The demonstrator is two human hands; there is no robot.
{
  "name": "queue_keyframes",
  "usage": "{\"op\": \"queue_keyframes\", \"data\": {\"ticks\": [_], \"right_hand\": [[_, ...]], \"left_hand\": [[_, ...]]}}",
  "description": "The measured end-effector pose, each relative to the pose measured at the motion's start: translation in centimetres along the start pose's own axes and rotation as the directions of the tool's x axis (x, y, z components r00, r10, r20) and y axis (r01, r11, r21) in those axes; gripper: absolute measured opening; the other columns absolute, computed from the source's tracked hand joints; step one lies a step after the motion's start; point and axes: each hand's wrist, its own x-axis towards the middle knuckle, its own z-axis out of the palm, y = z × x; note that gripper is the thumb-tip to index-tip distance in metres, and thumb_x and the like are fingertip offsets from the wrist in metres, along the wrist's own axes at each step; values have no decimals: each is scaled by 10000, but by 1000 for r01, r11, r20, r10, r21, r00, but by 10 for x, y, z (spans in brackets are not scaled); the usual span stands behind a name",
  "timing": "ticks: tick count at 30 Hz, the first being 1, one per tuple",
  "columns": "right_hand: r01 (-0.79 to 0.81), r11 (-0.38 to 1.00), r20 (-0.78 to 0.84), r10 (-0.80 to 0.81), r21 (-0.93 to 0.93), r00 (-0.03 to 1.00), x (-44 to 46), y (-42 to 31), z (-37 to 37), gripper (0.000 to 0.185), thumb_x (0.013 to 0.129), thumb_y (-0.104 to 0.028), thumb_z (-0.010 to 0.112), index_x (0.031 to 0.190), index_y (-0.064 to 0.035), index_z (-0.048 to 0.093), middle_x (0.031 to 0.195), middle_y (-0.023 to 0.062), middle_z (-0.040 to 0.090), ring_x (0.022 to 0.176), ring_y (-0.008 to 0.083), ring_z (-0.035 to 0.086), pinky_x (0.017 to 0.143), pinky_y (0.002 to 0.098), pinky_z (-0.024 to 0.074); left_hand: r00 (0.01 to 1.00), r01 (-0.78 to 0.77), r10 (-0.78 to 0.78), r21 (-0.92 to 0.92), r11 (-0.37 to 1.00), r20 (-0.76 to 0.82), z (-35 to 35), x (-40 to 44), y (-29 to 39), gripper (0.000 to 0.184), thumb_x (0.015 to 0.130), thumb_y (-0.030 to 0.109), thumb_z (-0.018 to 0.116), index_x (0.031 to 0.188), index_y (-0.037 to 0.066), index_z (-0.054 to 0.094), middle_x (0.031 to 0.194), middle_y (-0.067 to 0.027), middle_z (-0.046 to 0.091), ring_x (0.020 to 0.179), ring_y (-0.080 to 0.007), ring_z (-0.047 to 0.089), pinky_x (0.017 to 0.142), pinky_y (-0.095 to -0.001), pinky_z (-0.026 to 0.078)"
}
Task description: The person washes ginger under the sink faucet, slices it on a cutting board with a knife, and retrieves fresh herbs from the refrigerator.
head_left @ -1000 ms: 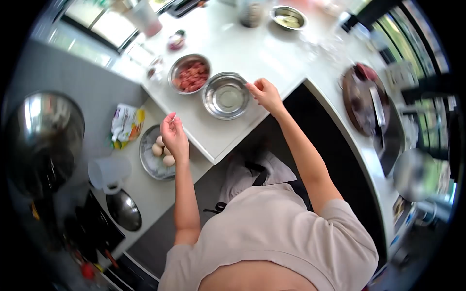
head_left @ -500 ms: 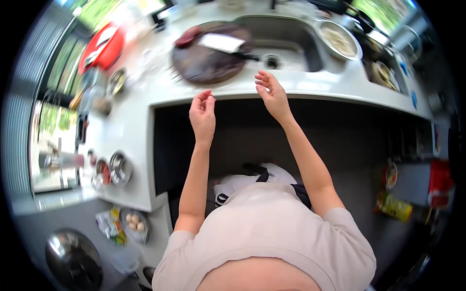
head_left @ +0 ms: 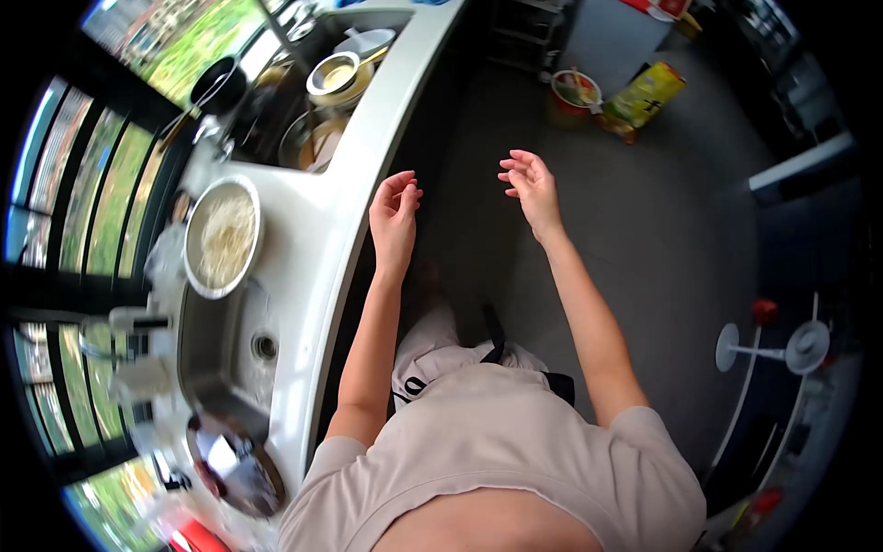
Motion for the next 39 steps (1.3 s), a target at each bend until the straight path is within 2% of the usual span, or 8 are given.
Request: {"op": "queue_keyframes", "data": {"ticks": [6,12,16,17,22,27,33,39], "right_hand": [[9,997,-232,8,71,973,140,4,-55,273,921,-89,500,1192,-53,497,1075,67,609,888,134,620,692,239,480],[-14,997,-300,37,77,953,276,-10,-84,278,923,-93,496,1198,-54,490,1068,63,604,880,134,621,687,238,480],[-58,991,-368,98,118,925,356,22,-135,282,931,-102,491,1209,-51,491,1077,67,601,886,134,611,697,236,484],[-86,989,-392,125,116,912,380,33,-150,281,931,-100,491,1207,-50,493,1076,67,601,886,133,611,695,236,484],[-159,980,-410,195,119,891,522,57,-226,221,919,-97,508,1135,-63,543,1014,39,617,837,112,612,663,234,472],[-211,976,-316,214,45,924,688,54,-270,212,912,-80,504,1116,-57,552,994,38,619,818,107,610,645,229,468],[-315,949,-189,303,-37,934,879,97,-288,229,911,-96,512,1133,-53,550,993,51,621,800,117,616,634,249,481],[-401,908,-187,376,-125,908,1054,154,-295,223,902,-130,538,1114,-64,565,990,39,616,805,127,623,623,265,495]], "left_hand": [[956,26,2,-89,996,292,87,161,-18,221,926,135,548,1117,26,574,995,-35,603,873,-104,583,764,-224,457],[915,86,-72,-18,996,396,181,312,-15,195,929,131,545,1095,35,584,971,-12,602,853,-83,578,759,-222,459],[880,153,-116,-44,987,460,256,394,-54,160,919,95,548,1054,29,605,887,11,603,782,-62,554,686,-205,442],[856,155,-130,-9,988,499,273,417,-70,182,926,120,551,1088,47,589,945,3,597,833,-82,581,735,-221,465],[871,240,-197,-40,970,450,383,532,-119,156,928,112,544,1062,47,590,919,-1,604,807,-83,580,710,-221,466],[869,345,-304,-37,938,391,455,637,-132,153,921,92,541,1061,48,585,891,8,598,775,-69,574,680,-205,458],[879,417,-393,-35,908,268,508,762,-165,153,922,111,551,1057,50,590,888,22,589,773,-62,561,666,-196,433],[840,520,-488,-94,849,237,569,890,-227,152,919,93,535,1053,42,587,867,13,586,768,-61,557,662,-202,442]]}}
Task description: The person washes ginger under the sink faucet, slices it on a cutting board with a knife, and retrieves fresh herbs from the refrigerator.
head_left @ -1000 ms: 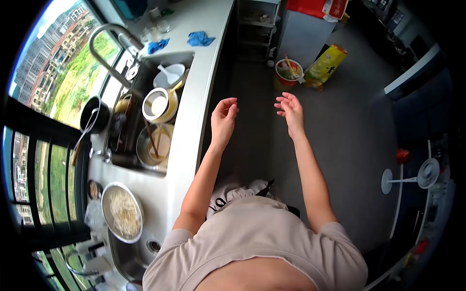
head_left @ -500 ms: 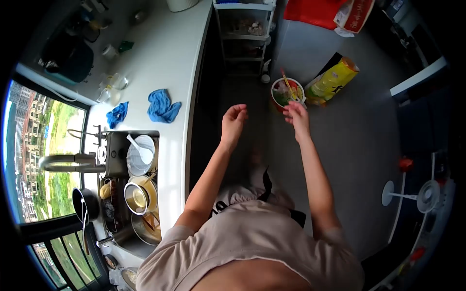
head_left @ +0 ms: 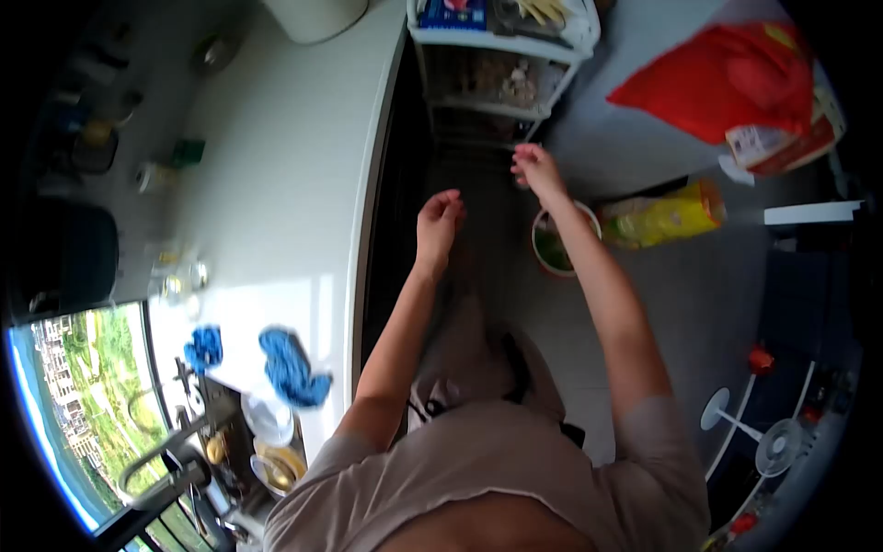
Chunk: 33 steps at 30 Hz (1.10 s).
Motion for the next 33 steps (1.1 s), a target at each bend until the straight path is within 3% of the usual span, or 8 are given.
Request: {"op": "queue_keyframes", "data": {"ticks": [3,9,14,20,23,24,27,33], "right_hand": [[15,998,7,-15,-61,1000,77,-4,14,253,880,-160,569,1119,-79,583,968,51,631,813,162,635,640,295,502],[225,767,27,-262,-601,965,225,16,56,328,835,-278,629,1069,-48,619,976,133,666,899,334,630,775,404,495],[44,611,-48,-134,-790,990,273,-6,95,445,775,-423,667,1015,-49,649,946,213,654,910,370,627,771,447,507],[151,487,60,-198,-860,978,300,4,101,362,793,-322,639,1076,-96,646,848,195,664,836,368,642,747,447,524],[342,454,274,-210,-823,939,312,2,84,208,799,-191,588,895,-38,690,942,202,664,917,374,635,793,489,511],[375,297,342,-158,-878,926,313,-3,85,171,812,-118,557,878,-32,688,943,197,664,909,367,642,776,475,522],[487,105,478,-97,-867,873,310,-20,83,164,815,-59,531,860,-30,687,936,191,665,897,358,648,767,457,531],[663,-52,665,-44,-747,746,311,-33,80,182,792,-20,516,847,-25,690,918,181,666,886,349,653,751,447,536]], "left_hand": [[999,28,-29,80,996,12,8,72,3,161,921,111,532,1065,68,590,901,10,603,802,-85,590,701,-228,476],[995,94,-91,109,990,-39,22,161,3,180,928,126,521,1085,64,583,919,-3,600,829,-94,584,735,-237,466],[984,157,-149,87,984,-99,26,204,-10,188,932,131,515,1093,64,583,944,-9,600,842,-100,586,740,-241,466],[969,187,-182,17,982,-165,26,230,-24,194,936,126,510,1102,61,585,954,-17,601,841,-105,588,737,-251,471],[976,137,-138,-18,990,-168,22,239,-41,203,937,121,507,1114,60,584,952,-22,603,839,-108,587,733,-254,472],[980,110,-114,-31,993,-162,23,241,-41,206,937,119,506,1118,60,584,951,-23,604,838,-109,587,733,-255,473],[966,140,-144,-31,990,-214,29,251,-42,211,936,111,502,1123,60,585,955,-27,604,832,-110,585,726,-253,472],[963,115,-113,-6,993,-246,38,252,-37,205,935,109,497,1109,57,592,956,-27,603,827,-105,584,719,-247,470]]}}
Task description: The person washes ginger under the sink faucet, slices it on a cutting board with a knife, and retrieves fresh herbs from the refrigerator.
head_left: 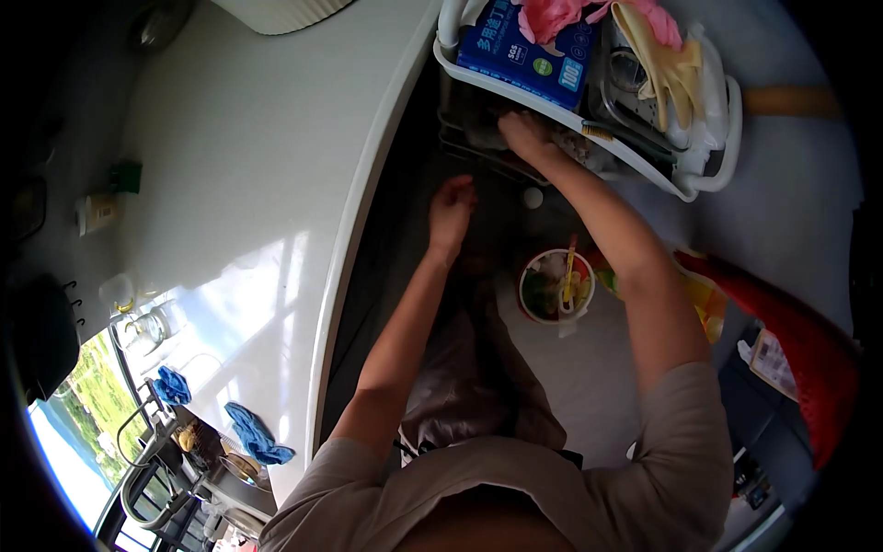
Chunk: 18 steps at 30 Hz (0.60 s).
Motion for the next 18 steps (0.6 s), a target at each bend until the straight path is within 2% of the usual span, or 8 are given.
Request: {"op": "queue_keyframes", "data": {"ticks": [4,7,9,10,12,14,15,18], "right_hand": [[113,991,14,-112,-71,994,6,6,1,185,755,-33,541,863,-6,688,917,191,665,906,354,650,772,434,534],[251,959,113,-237,-131,965,2,13,6,191,767,-42,537,877,-1,687,942,193,663,924,340,647,806,439,520],[274,925,-338,-354,-262,872,28,31,42,194,768,-60,541,884,-12,689,952,192,660,934,337,642,819,438,511],[285,915,-344,-375,-284,861,29,35,43,194,765,-69,541,877,-21,691,948,192,660,913,339,641,801,432,507],[310,934,49,-306,-178,951,34,41,35,194,758,-86,540,864,-39,696,940,191,659,872,343,639,766,418,498],[335,942,187,-334,26,924,29,40,-3,189,749,-101,544,841,-45,698,932,188,658,827,342,636,725,398,489],[275,891,72,-321,363,945,22,49,-3,192,756,-128,562,861,0,658,844,138,671,733,306,620,686,394,471],[250,653,-369,49,715,928,-9,53,9,201,809,-168,581,914,0,612,741,53,628,597,187,545,570,339,434]], "left_hand": [[1000,-9,9,-7,1000,6,6,1,3,203,936,116,498,1105,52,591,956,-29,602,828,-105,584,722,-249,471],[1000,-19,19,27,999,-1,10,-2,3,202,937,117,498,1104,51,590,957,-30,601,827,-108,586,725,-249,470],[999,-48,48,25,999,-11,7,3,3,201,937,117,498,1104,50,589,960,-31,600,832,-112,588,728,-249,468],[999,-41,41,7,999,-15,5,4,2,203,936,118,500,1106,50,588,962,-32,600,836,-114,589,730,-251,470],[1000,-23,22,-24,999,-22,-2,0,-4,206,935,120,504,1110,49,588,968,-35,601,843,-119,593,734,-254,474],[999,-23,21,-81,996,-29,-8,-2,-9,210,931,119,512,1113,46,588,977,-38,605,848,-121,595,742,-257,478],[999,-26,22,-114,993,-35,-10,-5,-10,212,929,119,516,1114,45,587,981,-39,606,851,-122,596,746,-259,481],[994,-76,64,-135,988,-92,-19,-19,-2,217,923,118,524,1116,43,588,980,-44,614,852,-123,597,753,-258,483]]}}
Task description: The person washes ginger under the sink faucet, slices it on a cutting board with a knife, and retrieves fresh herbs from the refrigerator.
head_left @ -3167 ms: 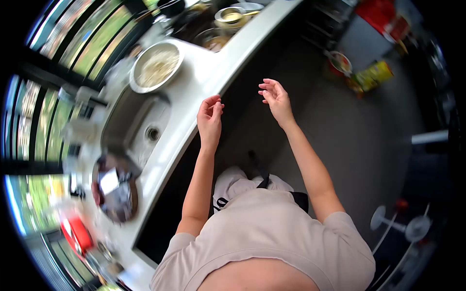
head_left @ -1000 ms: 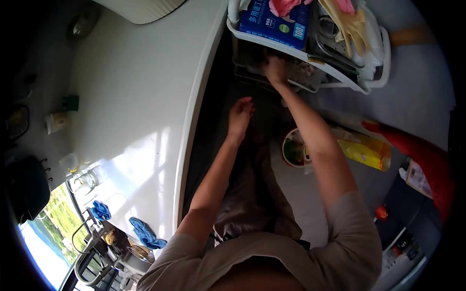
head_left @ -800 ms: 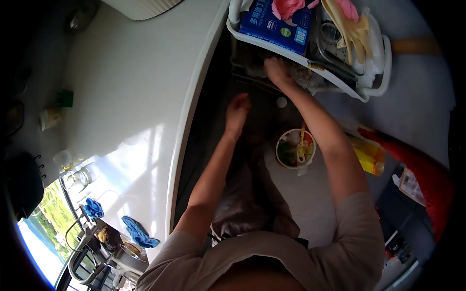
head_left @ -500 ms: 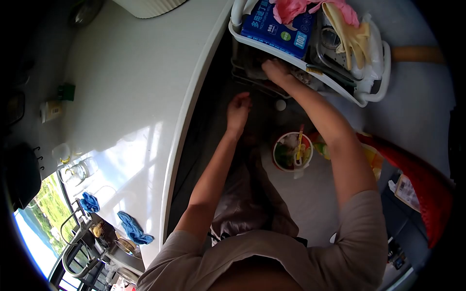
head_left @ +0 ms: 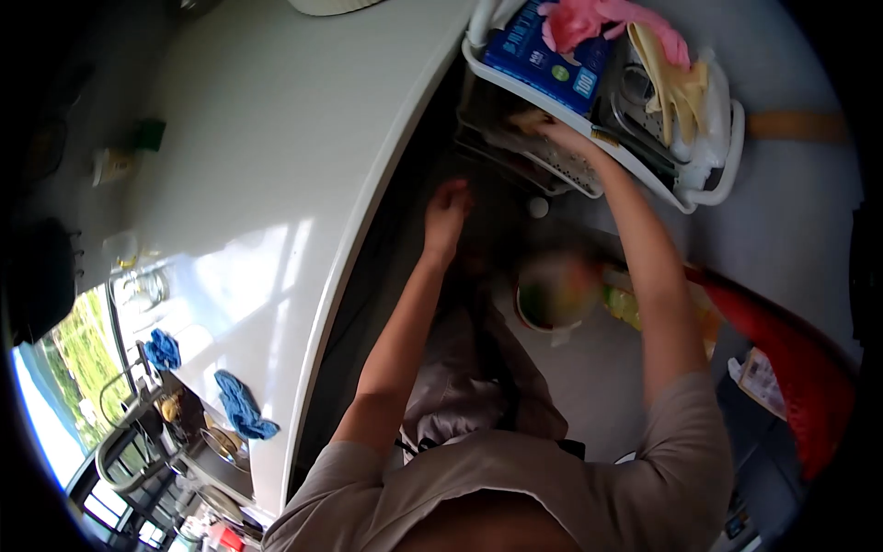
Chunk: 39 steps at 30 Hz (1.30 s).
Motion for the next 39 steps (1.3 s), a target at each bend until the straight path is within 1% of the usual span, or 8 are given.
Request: {"op": "queue_keyframes", "data": {"ticks": [2,8,12,20,28,32,36,39], "right_hand": [[-609,774,355,527,172,772,-16,-45,-31,194,864,-179,576,980,-24,577,742,11,581,550,76,435,477,259,343],[-588,361,516,284,724,808,-91,-169,1,167,901,-148,556,1004,-18,576,836,52,596,583,40,429,474,181,308],[-608,414,645,62,678,762,-121,-275,44,195,899,-142,556,1046,-14,567,836,54,596,601,36,445,481,172,327],[-598,622,861,-323,506,393,-212,-476,191,284,896,-130,570,1151,-5,574,794,-13,579,602,29,442,507,168,343],[-257,853,887,-459,455,47,-338,-631,387,318,944,-257,528,1122,-5,602,824,-21,600,678,43,529,549,191,430],[-25,853,800,-479,521,361,-337,-682,475,347,898,-266,585,1111,7,605,904,42,650,760,117,599,608,248,482],[797,541,411,-813,269,413,-258,-715,573,426,814,-154,579,1196,29,527,1240,198,533,1138,344,515,959,405,426],[945,308,490,-811,-108,320,-220,-738,615,496,785,-83,532,1257,49,458,1412,226,337,1330,386,294,1062,427,327]], "left_hand": [[1000,27,-27,30,999,-6,-11,-20,12,221,919,122,532,1118,42,585,972,-43,615,858,-125,596,758,-256,482],[999,2,1,-67,998,34,-42,-107,54,265,941,191,515,1145,29,564,983,-38,604,870,-114,583,762,-253,469],[989,-106,123,-194,975,78,-74,-193,106,419,983,304,450,1287,15,459,1128,-86,575,1007,-163,575,901,-299,454],[789,-580,400,-349,736,-467,-211,-394,127,327,982,238,468,1212,11,516,1041,-29,584,874,-105,525,865,-263,447],[511,-833,290,-384,399,-809,-403,-551,56,324,996,219,401,1206,-7,497,1119,-118,596,1023,-195,592,929,-359,466],[488,-830,244,-359,427,-838,-480,-587,49,313,999,225,392,1195,-5,476,1129,-127,574,1012,-218,590,891,-365,503],[547,-807,239,-429,406,-802,-534,-582,48,312,1002,230,386,1196,-3,459,1136,-136,565,1023,-234,589,879,-379,507],[633,-752,234,-513,414,-738,-555,-570,59,299,1002,220,384,1194,1,456,1140,-140,560,1013,-244,597,866,-396,517]]}}
